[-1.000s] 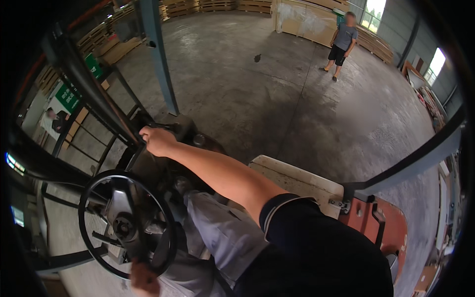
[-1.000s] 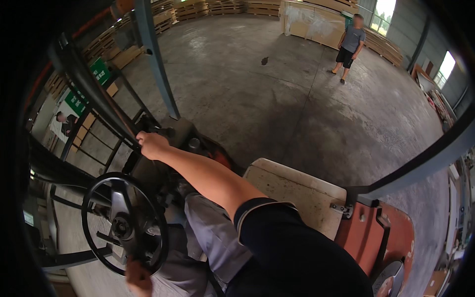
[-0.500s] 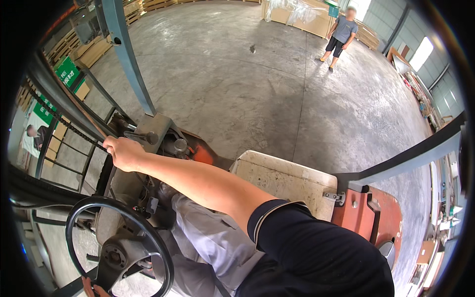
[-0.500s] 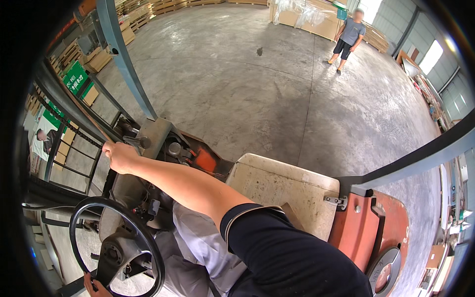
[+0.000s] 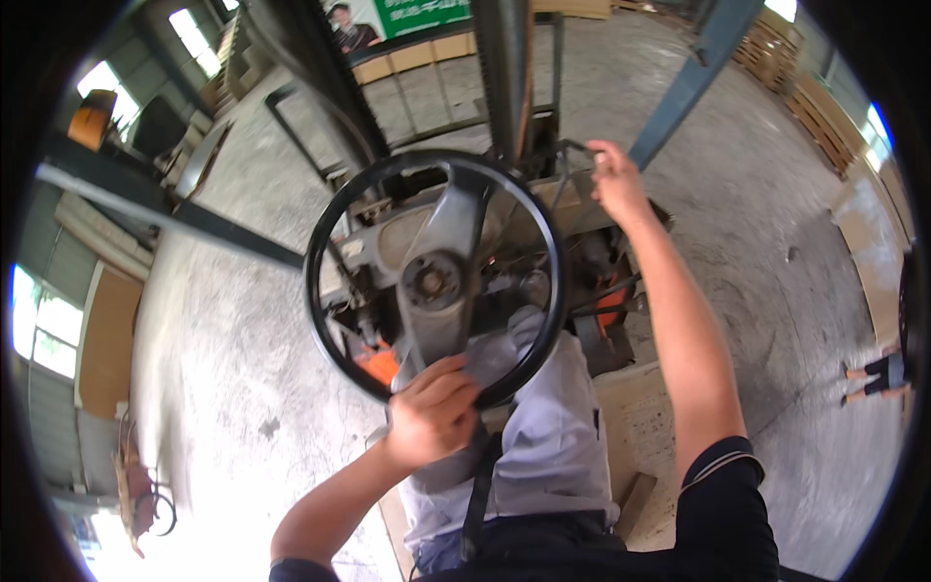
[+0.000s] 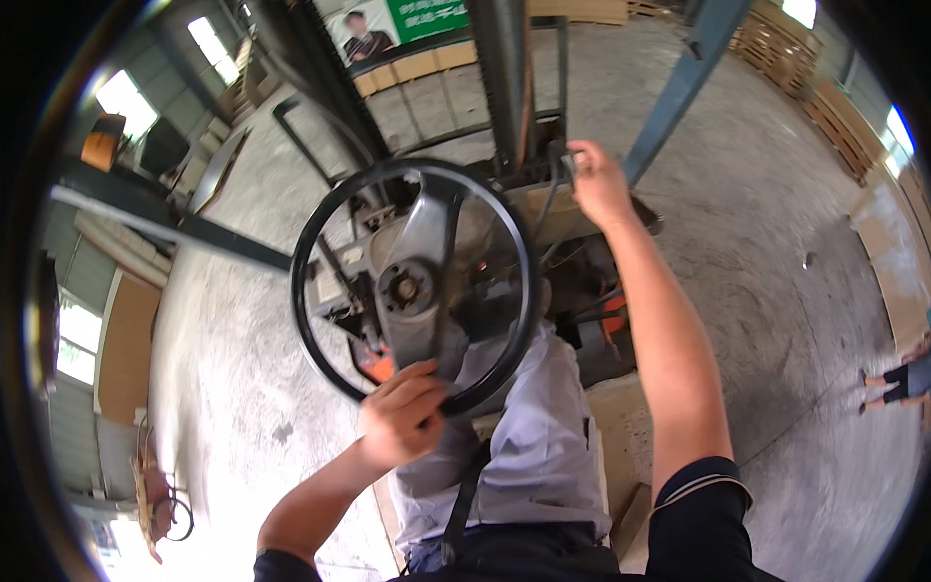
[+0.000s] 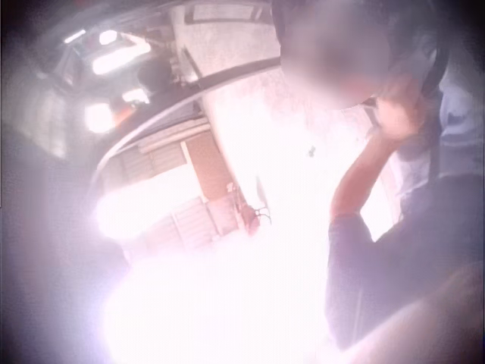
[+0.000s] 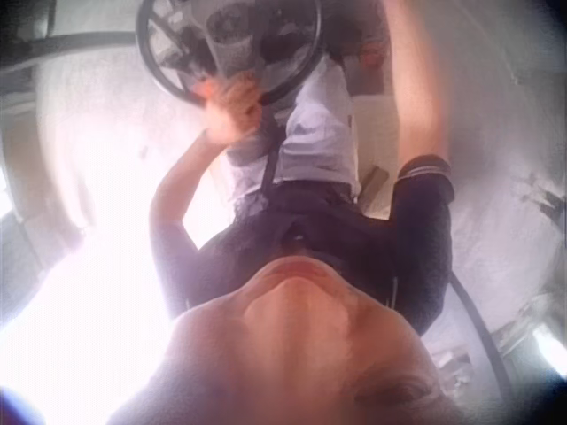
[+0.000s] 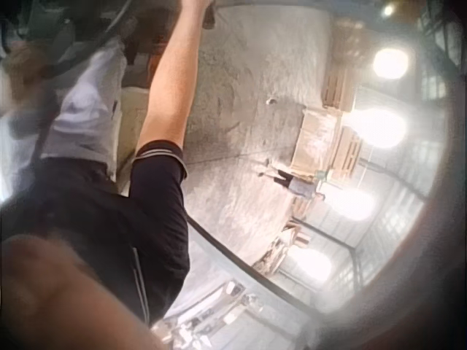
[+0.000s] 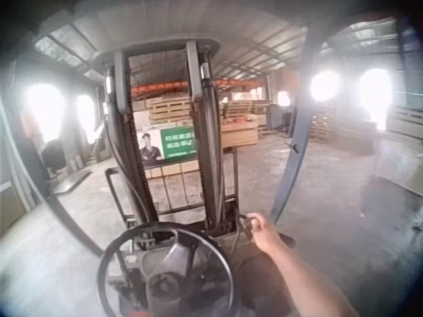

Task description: The person operates a forklift by steering the wheel and manipulating control levers while driving through a warehouse containing stacks of wood panels.

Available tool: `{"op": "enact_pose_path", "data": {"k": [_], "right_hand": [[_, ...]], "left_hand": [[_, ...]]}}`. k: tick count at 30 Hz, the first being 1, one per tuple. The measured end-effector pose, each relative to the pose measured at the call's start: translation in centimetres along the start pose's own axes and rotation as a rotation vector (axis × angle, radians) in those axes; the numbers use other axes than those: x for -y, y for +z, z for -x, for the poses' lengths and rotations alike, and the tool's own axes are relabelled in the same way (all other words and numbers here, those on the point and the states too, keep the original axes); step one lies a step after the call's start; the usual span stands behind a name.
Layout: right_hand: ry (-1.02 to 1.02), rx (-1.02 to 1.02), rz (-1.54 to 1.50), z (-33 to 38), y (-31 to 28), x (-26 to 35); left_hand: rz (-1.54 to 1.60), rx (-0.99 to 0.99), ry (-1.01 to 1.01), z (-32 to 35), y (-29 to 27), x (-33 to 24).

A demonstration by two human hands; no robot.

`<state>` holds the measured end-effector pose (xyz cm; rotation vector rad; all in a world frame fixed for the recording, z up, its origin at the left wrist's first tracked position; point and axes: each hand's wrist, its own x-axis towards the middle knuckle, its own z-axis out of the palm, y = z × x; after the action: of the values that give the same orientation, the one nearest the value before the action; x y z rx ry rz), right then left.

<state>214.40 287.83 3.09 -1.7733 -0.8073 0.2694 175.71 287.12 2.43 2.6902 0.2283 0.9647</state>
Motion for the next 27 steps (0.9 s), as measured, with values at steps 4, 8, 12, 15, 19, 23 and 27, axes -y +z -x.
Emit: {"op": "enact_pose_path", "data": {"k": [4, 8, 12, 15, 19, 23, 27], "right_hand": [[0.042, 0.052, 0.003, 0.2, 0.0, -0.1], [0.052, 0.009, 0.065, 0.6, -0.5, 0.4], [-0.030, -0.027, 0.001, 0.4, -1.4, -1.6], [-0.065, -0.037, 0.006, 0.7, -1.3, -2.0], [-0.039, -0.063, 0.025, 2.0, -2.1, -2.0], [0.024, -0.071, 0.118, 2.9, -3.2, -2.0], [0.006, -0.042, 0.076, 2.8, -4.9, -3.4]], "left_hand": [[0.079, -0.003, 0.132, -3.3, 4.0, -1.9], [0.068, 0.000, 0.192, -8.7, 7.6, -2.0], [-0.110, -0.090, 0.141, -14.6, 10.1, 0.1], [-0.285, -0.159, 0.041, -17.8, 9.6, 2.4], [-0.297, -0.182, -0.156, -19.6, 8.1, 4.4], [-0.269, -0.128, -0.262, -19.5, 6.2, 4.5], [-0.332, 0.123, -0.224, -18.7, 7.0, 0.7]]}}
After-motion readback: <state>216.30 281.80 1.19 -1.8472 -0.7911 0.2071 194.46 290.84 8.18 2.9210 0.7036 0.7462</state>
